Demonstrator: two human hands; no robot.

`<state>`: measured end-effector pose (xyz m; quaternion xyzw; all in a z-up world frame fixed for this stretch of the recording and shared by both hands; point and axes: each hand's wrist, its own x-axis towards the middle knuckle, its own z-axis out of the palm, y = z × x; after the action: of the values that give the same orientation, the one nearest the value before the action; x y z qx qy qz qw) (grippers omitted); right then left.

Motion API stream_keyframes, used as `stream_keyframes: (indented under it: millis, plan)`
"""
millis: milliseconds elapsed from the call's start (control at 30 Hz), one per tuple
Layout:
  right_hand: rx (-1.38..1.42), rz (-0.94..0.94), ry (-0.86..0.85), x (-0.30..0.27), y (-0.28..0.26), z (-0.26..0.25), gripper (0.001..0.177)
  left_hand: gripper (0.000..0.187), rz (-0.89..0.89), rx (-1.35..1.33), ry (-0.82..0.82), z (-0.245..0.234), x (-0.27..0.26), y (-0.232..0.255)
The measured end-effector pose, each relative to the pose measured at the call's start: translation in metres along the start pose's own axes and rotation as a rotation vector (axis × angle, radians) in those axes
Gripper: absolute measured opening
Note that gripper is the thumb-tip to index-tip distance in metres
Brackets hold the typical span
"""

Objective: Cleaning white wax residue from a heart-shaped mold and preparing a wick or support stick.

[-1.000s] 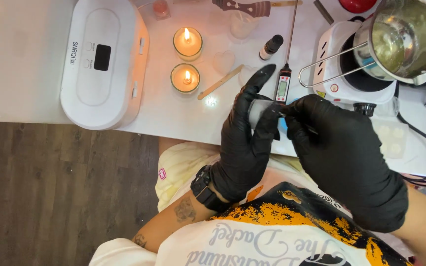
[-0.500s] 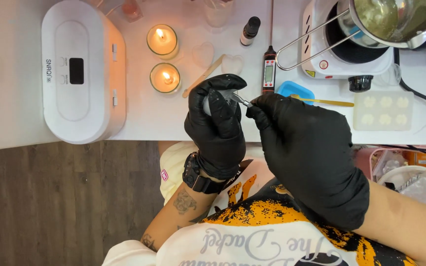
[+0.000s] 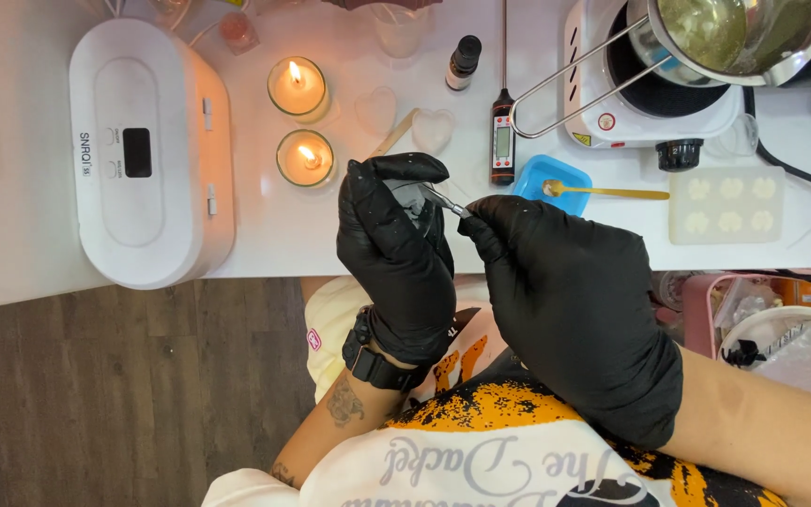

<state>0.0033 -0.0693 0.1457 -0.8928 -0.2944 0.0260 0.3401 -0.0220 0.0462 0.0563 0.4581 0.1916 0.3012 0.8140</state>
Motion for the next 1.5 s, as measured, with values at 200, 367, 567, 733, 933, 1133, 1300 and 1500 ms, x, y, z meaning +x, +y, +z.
stream_keyframes:
  millis: [200,367,567,733,933,1133,1300,1500]
  plan:
    - [-0.088,-0.043,-0.008,0.009,-0.005,-0.008,0.022,0.043,0.127,0.137,-0.035,-0.002,0.002,-0.001]
    - [-0.111,-0.070,-0.022,0.006,0.004,-0.010,0.022,0.043,0.134,0.029,-0.121,-0.003,0.002,0.001]
    - [-0.114,-0.081,0.036,0.001,0.010,-0.009,0.022,0.049,0.045,0.035,-0.121,-0.002,0.005,0.001]
    - [-0.129,-0.103,0.037,-0.001,0.011,-0.011,0.022,0.049,-0.044,-0.036,-0.099,0.002,0.006,0.001]
    - [-0.164,-0.094,0.041,-0.005,0.011,-0.011,0.023,0.045,-0.055,-0.070,-0.080,0.002,0.004,0.001]
    - [-0.010,-0.049,0.032,-0.004,0.019,-0.016,0.024,0.054,-0.192,-0.108,-0.100,0.000,0.007,0.004]
    - [0.115,0.165,-0.091,-0.007,0.024,-0.022,0.026,0.055,-0.205,-0.051,-0.138,0.002,0.010,0.001]
    - [0.008,0.156,-0.058,-0.019,0.035,-0.032,0.025,0.056,-0.530,-0.595,-0.357,0.001,0.007,-0.015]
